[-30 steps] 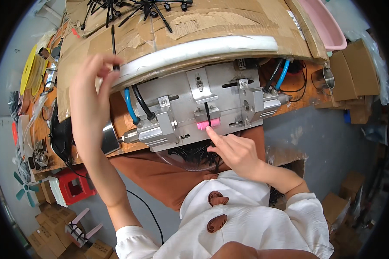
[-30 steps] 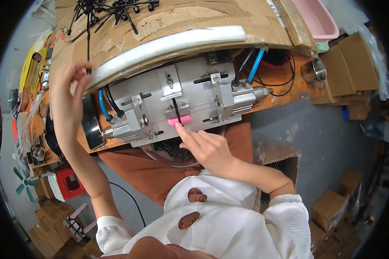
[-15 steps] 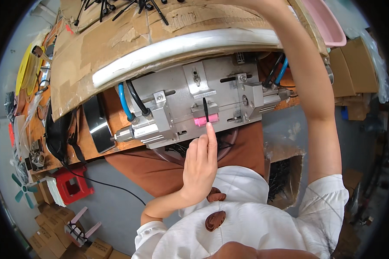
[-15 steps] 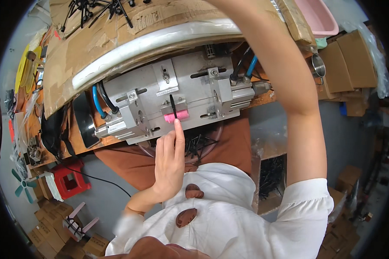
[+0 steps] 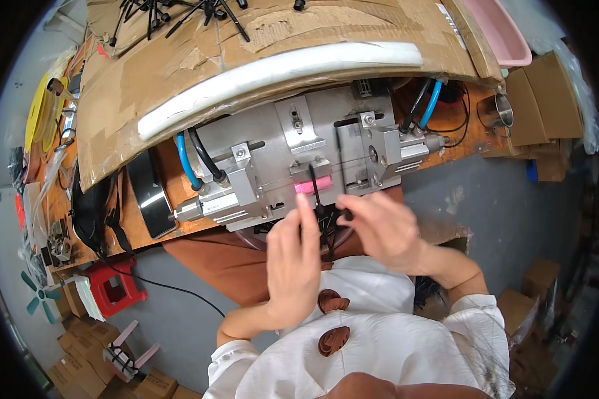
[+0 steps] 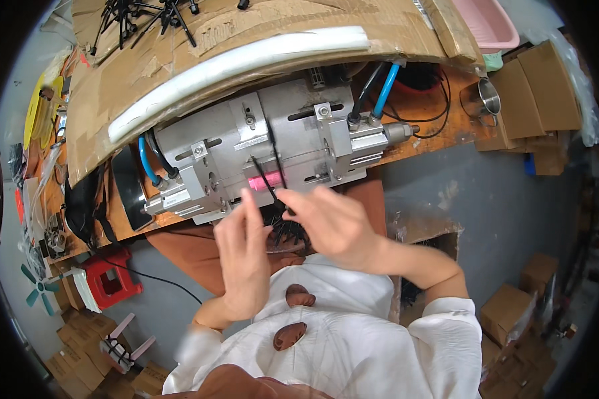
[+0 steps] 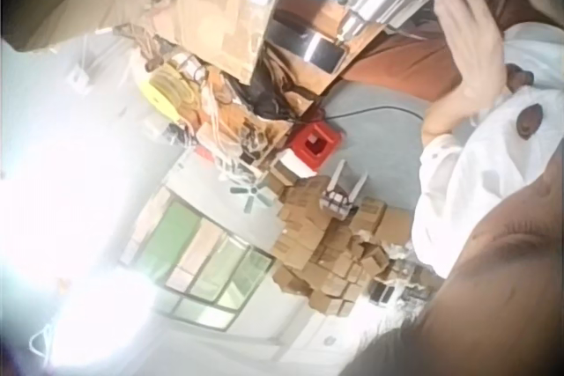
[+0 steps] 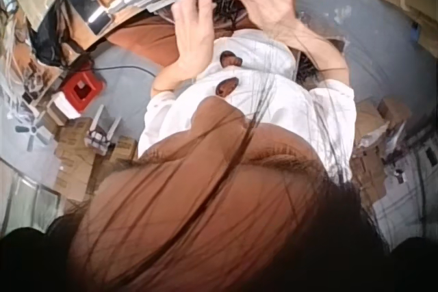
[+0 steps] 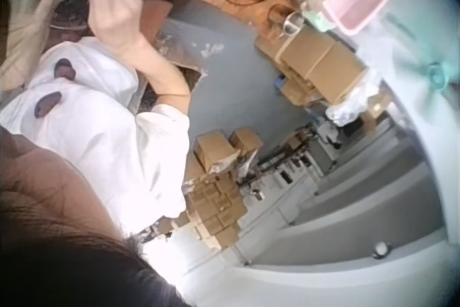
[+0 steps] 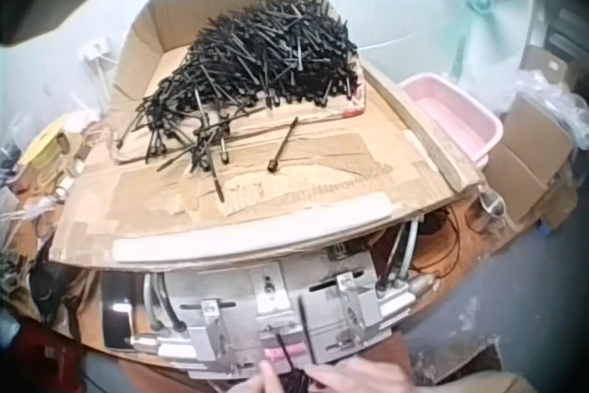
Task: The person picks up black plastic components and places them into a machine one at a time to be processed. After each piece is finished, the person removes it and drops it into a bowl, eventually pouring the collected components into a larger container.
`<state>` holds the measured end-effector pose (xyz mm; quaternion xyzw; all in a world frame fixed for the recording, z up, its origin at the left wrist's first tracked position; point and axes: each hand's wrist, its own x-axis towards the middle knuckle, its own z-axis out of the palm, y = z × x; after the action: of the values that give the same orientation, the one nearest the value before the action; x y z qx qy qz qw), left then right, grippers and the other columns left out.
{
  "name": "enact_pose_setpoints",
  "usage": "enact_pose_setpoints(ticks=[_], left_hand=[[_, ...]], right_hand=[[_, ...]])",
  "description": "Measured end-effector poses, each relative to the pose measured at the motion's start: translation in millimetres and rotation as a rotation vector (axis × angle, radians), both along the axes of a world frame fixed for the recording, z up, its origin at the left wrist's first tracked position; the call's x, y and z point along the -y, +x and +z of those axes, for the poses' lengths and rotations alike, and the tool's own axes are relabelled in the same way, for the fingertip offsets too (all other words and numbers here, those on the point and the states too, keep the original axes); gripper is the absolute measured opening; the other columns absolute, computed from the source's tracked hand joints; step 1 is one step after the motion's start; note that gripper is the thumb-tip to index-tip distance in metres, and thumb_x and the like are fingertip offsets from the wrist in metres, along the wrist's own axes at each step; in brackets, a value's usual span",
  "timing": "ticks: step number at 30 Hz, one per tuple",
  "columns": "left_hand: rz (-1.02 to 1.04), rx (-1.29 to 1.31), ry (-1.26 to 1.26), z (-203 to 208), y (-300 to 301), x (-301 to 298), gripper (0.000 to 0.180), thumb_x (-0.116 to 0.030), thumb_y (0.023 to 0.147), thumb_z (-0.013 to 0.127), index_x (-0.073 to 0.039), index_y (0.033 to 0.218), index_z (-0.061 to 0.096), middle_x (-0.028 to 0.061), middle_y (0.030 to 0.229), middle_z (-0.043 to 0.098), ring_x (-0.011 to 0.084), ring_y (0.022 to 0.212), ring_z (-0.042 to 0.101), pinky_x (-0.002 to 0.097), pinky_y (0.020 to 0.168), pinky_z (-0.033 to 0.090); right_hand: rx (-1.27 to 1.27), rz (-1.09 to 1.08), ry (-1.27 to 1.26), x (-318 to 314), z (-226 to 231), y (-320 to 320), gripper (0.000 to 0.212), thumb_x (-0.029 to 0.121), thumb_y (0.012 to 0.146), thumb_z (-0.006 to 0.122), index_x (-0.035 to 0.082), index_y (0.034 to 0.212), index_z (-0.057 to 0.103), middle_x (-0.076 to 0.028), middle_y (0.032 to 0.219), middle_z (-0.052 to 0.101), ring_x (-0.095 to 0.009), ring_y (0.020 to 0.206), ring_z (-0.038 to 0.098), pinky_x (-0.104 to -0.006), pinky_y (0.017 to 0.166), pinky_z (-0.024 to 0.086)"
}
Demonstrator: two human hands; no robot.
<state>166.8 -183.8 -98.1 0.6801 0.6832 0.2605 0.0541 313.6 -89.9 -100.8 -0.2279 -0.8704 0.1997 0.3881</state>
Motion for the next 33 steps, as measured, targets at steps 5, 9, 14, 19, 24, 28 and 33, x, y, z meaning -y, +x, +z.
enact_pose_setpoints(ticks=[5, 9, 14, 19, 24, 28, 33], left_hand=[[0.126, 0.045, 0.076, 1.5, -7.8, 7.2, 0.077, 0.016, 0.067, 0.067, 0.001, 0.139, 0.044, 0.0136, 0.111, 0.053, 0.0279, 0.096, 0.047, 0.0343, 0.081, 0.043], [0.135, 0.044, 0.067, 0.5, -10.7, 10.1, 0.076, 0.016, 0.067, 0.068, 0.001, 0.138, 0.045, 0.0131, 0.111, 0.053, 0.0271, 0.095, 0.047, 0.0344, 0.080, 0.043], [0.079, -0.023, 0.062, 15.3, -27.1, -4.7, 0.069, 0.008, 0.070, 0.069, 0.003, 0.135, 0.047, 0.0130, 0.106, 0.055, 0.0265, 0.093, 0.051, 0.0349, 0.081, 0.043], [-0.053, -0.141, 0.375, 71.4, -100.5, -112.4, 0.049, 0.012, 0.077, 0.052, -0.002, 0.124, 0.056, 0.0141, 0.094, 0.052, 0.0290, 0.089, 0.051, 0.0383, 0.081, 0.043], [-0.159, -0.274, 0.551, 93.6, -164.5, -244.9, 0.037, 0.017, 0.075, 0.052, -0.002, 0.105, 0.062, 0.0159, 0.102, 0.057, 0.0318, 0.098, 0.054, 0.0381, 0.085, 0.048], [-0.257, -0.133, 0.248, 92.6, -168.1, -248.6, 0.030, 0.021, 0.072, 0.054, 0.000, 0.092, 0.061, 0.0128, 0.101, 0.058, 0.0325, 0.093, 0.056, 0.0359, 0.078, 0.050], [-0.191, -0.209, 0.296, 83.9, -167.1, -206.6, 0.024, 0.013, 0.076, 0.059, -0.003, 0.094, 0.063, 0.0099, 0.099, 0.058, 0.0301, 0.095, 0.057, 0.0372, 0.080, 0.046]], right_hand=[[0.141, -0.022, -0.039, 18.4, -32.2, -13.9, 0.060, -0.007, 0.067, 0.072, -0.011, 0.123, 0.053, -0.011, 0.080, 0.063, -0.019, 0.060, 0.057, -0.0317, 0.050, 0.047], [0.165, -0.033, -0.048, 13.7, -37.6, -18.3, 0.061, -0.003, 0.068, 0.073, -0.007, 0.125, 0.054, -0.008, 0.076, 0.063, -0.017, 0.058, 0.056, -0.0303, 0.048, 0.045], [0.246, -0.041, -0.060, 8.6, -26.4, -13.8, 0.061, 0.008, 0.073, 0.071, 0.001, 0.131, 0.053, -0.005, 0.074, 0.057, -0.015, 0.059, 0.054, -0.0292, 0.050, 0.045], [0.267, 0.030, 0.155, -41.5, 54.1, -12.3, 0.053, 0.003, 0.069, 0.073, 0.002, 0.120, 0.061, -0.008, 0.082, 0.066, -0.019, 0.067, 0.064, -0.0303, 0.056, 0.052], [0.157, -0.160, 0.645, -196.2, 99.9, -104.6, 0.030, -0.004, 0.076, 0.057, 0.006, 0.103, 0.065, -0.011, 0.085, 0.064, -0.030, 0.084, 0.063, -0.0389, 0.073, 0.050], [0.316, 0.003, 0.780, -297.2, 100.0, -148.3, 0.029, 0.005, 0.076, 0.060, 0.005, 0.105, 0.062, -0.010, 0.095, 0.061, -0.023, 0.095, 0.058, -0.0308, 0.071, 0.050], [0.468, 0.156, 0.469, -269.3, 96.3, -131.2, 0.024, -0.004, 0.076, 0.059, 0.005, 0.097, 0.067, -0.013, 0.086, 0.069, -0.029, 0.084, 0.067, -0.0387, 0.071, 0.052]])
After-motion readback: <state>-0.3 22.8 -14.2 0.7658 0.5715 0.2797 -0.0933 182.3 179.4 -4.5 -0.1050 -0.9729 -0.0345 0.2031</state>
